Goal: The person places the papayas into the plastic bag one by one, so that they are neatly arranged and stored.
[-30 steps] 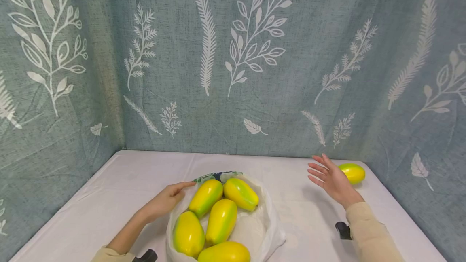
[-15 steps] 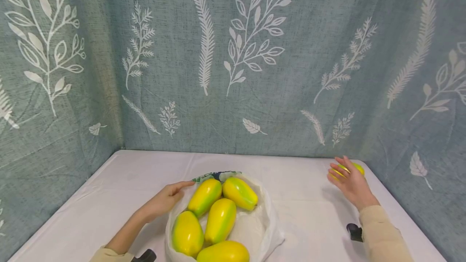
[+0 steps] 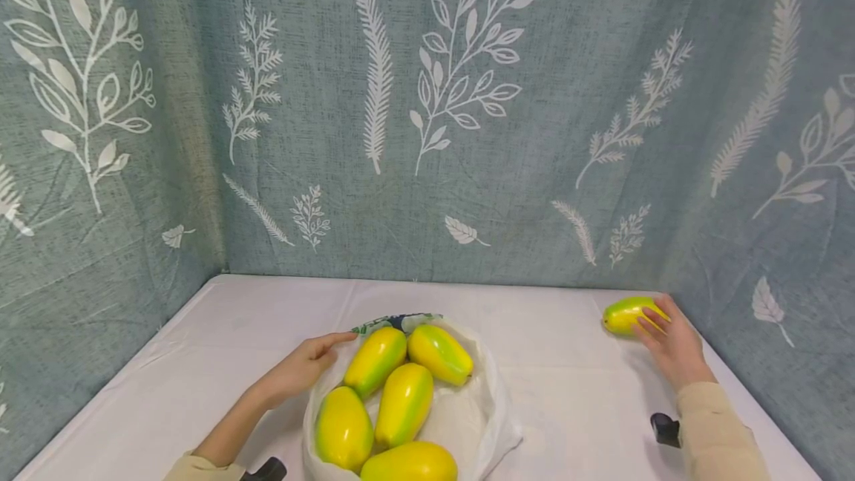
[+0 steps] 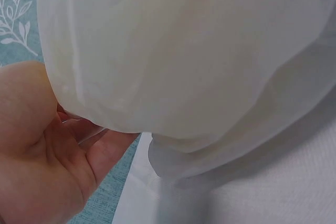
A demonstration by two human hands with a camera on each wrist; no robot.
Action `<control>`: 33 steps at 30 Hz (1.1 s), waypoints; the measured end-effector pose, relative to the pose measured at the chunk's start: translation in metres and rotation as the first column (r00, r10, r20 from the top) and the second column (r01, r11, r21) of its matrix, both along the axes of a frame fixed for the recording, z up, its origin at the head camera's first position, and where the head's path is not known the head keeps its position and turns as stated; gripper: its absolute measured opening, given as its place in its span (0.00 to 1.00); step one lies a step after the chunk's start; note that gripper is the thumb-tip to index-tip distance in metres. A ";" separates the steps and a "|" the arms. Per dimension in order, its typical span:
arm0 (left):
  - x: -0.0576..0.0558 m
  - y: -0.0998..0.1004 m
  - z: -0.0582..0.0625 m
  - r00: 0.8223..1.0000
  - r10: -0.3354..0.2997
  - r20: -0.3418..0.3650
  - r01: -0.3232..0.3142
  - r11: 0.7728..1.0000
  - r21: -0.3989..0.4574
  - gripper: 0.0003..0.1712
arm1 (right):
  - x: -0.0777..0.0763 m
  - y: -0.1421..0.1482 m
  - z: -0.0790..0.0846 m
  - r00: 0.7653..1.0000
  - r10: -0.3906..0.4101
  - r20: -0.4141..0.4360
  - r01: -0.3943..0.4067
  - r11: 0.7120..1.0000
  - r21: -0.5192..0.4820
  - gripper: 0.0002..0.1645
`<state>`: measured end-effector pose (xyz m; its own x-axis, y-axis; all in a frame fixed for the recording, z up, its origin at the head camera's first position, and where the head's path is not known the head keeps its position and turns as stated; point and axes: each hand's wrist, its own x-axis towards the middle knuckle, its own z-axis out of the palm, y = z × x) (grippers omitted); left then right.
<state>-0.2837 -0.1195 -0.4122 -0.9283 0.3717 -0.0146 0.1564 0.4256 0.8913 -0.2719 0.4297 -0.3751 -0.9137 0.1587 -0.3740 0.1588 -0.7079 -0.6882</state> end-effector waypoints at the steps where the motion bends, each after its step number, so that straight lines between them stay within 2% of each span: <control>1: 0.000 0.000 0.000 1.000 0.001 0.002 -0.001 1.000 0.003 0.23 | -0.001 0.001 0.000 1.000 -0.016 0.023 0.016 1.000 0.011 0.40; 5: 0.001 -0.003 0.000 1.000 0.004 0.000 -0.004 1.000 0.008 0.23 | -0.003 0.002 0.001 0.992 -0.081 0.096 0.077 0.996 0.047 0.52; 9: 0.003 -0.006 0.001 1.000 0.000 -0.014 0.000 1.000 -0.004 0.22 | -0.007 0.003 -0.001 0.975 -0.157 0.159 0.137 0.982 0.132 0.53; 12: 0.002 -0.007 0.000 1.000 0.010 -0.009 -0.010 1.000 -0.005 0.23 | -0.013 0.004 -0.008 0.953 -0.218 0.209 0.168 0.958 0.234 0.50; 17: 0.002 -0.010 0.000 1.000 0.012 -0.008 -0.012 1.000 -0.010 0.23 | -0.023 0.013 -0.020 0.940 -0.219 0.262 0.117 0.928 0.355 0.46; 18: 0.002 -0.010 0.000 1.000 0.011 -0.012 -0.011 1.000 -0.014 0.23 | -0.025 0.014 -0.022 0.945 -0.192 0.266 0.086 0.928 0.363 0.45; 23: 0.002 -0.012 0.004 1.000 -0.003 -0.031 0.002 0.999 -0.032 0.23 | -0.028 0.014 -0.027 0.936 -0.162 0.312 0.010 0.900 0.437 0.47; 29: 0.001 -0.010 0.007 0.999 -0.034 -0.040 0.032 0.999 -0.037 0.23 | -0.026 0.006 -0.029 0.926 -0.188 0.327 -0.009 0.856 0.517 0.50; 33: 0.001 -0.008 0.008 0.998 -0.036 -0.053 0.033 0.998 -0.061 0.23 | -0.028 0.007 -0.031 0.920 -0.197 0.340 -0.016 0.846 0.533 0.50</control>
